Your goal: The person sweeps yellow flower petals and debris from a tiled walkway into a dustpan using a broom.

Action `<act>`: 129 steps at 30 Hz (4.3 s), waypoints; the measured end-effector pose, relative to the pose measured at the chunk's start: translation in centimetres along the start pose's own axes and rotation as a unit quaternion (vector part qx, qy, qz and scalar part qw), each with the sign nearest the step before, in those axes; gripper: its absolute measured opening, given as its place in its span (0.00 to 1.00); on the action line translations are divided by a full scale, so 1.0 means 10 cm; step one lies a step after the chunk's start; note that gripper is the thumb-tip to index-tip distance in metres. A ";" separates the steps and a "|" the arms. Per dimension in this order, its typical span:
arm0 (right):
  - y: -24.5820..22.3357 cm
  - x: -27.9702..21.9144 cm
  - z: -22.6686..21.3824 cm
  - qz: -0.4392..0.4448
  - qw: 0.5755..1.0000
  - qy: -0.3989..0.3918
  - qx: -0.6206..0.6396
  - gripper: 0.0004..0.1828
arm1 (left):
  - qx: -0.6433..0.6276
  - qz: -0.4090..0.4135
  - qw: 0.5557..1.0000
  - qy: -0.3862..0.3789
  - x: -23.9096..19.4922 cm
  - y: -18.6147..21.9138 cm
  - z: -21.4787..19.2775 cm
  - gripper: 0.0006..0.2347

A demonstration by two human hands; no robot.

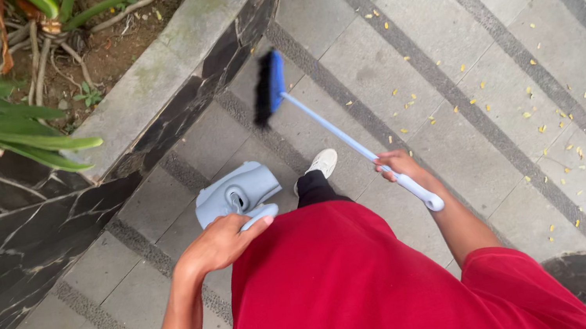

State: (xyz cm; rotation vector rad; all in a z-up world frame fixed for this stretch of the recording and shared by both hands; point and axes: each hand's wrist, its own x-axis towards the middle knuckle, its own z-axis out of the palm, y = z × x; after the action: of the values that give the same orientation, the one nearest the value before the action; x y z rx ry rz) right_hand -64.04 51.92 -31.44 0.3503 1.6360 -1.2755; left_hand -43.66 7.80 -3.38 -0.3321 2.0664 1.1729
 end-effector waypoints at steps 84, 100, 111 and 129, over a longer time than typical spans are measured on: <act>-2.23 2.18 -1.76 -0.109 0.993 -0.038 -0.007 0.07 | 0.082 -0.038 0.996 0.025 1.84 2.95 -0.73 0.23; -1.66 0.38 -3.17 0.013 0.934 0.235 -0.268 0.16 | 0.141 0.136 0.977 -0.086 3.55 3.43 -1.42 0.25; -1.85 1.18 -2.78 0.019 0.968 0.192 -0.158 0.19 | 0.207 0.192 0.950 -0.134 4.15 4.01 -1.72 0.23; -3.41 3.10 -4.17 -0.105 0.990 0.091 -0.008 0.12 | 0.170 0.093 0.981 0.003 5.76 5.47 -1.24 0.24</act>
State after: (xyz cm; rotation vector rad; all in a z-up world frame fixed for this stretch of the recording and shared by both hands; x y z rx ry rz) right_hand -124.53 63.63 -39.48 0.2984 1.8765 -1.4200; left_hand -119.33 34.85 -4.83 0.0215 2.2923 0.8985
